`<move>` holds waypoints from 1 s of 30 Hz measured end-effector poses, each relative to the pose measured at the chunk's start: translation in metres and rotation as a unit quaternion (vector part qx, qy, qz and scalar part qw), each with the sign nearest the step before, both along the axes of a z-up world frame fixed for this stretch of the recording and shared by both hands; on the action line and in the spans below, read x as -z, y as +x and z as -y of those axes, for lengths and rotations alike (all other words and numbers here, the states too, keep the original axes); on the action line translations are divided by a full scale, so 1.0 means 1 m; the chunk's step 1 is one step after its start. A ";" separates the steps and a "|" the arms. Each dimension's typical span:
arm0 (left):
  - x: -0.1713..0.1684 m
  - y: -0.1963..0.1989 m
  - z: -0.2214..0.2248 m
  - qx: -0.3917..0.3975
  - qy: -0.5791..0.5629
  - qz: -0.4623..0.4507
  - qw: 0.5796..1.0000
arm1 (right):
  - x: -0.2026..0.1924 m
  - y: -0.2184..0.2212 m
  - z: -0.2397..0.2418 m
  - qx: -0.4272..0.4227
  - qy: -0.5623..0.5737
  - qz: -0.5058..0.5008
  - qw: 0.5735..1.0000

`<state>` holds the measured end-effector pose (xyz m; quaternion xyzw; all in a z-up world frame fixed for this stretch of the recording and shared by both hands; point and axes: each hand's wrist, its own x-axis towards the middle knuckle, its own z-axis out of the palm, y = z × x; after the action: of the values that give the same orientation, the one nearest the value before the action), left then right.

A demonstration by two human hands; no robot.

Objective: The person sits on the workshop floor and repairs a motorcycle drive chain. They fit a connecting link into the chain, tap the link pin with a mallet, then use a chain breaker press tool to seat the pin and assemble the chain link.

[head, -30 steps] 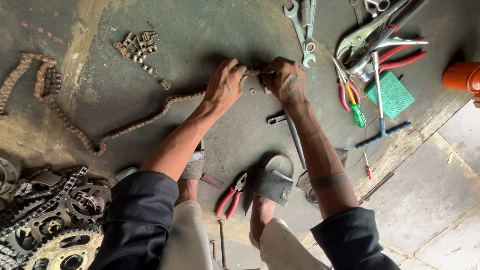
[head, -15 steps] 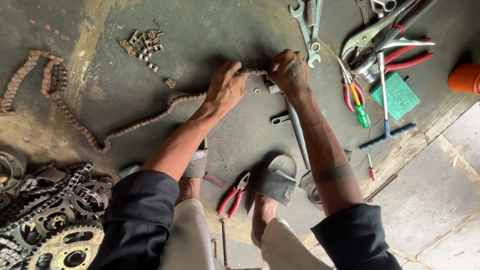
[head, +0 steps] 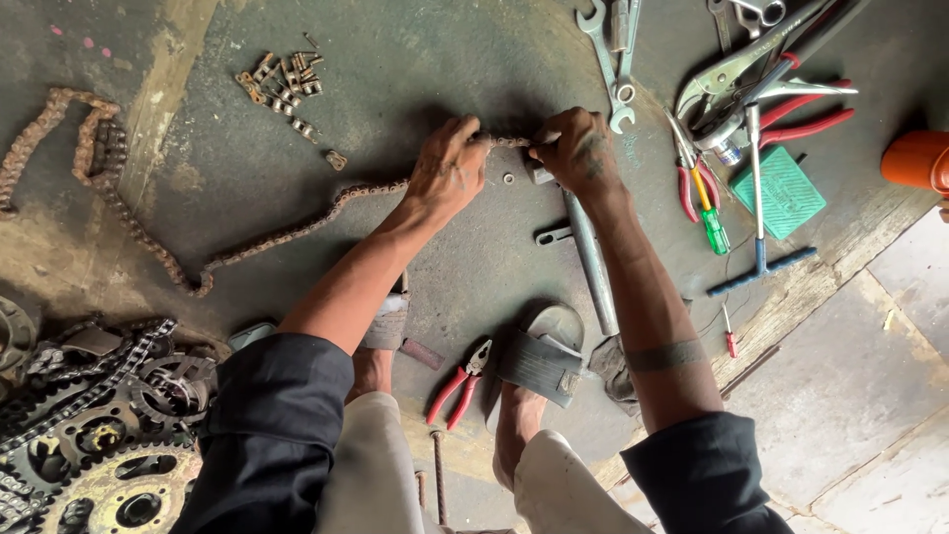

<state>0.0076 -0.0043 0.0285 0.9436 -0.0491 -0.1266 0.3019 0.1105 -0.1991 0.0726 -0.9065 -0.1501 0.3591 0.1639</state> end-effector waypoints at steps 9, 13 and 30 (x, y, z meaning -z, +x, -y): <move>0.013 0.004 0.004 0.005 -0.020 0.013 1.000 | -0.012 0.008 -0.015 0.007 -0.033 0.007 0.999; 0.022 0.004 0.005 0.019 -0.021 0.038 0.999 | -0.021 0.011 -0.021 0.002 -0.067 0.001 0.998; 0.037 0.002 0.016 0.031 -0.001 0.035 0.999 | -0.047 -0.099 0.044 0.130 0.006 0.247 0.960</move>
<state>0.0097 -0.0201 -0.0088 0.9452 -0.0893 -0.1024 0.2969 0.0112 -0.2435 0.1198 -0.9777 -0.0690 0.0983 0.1723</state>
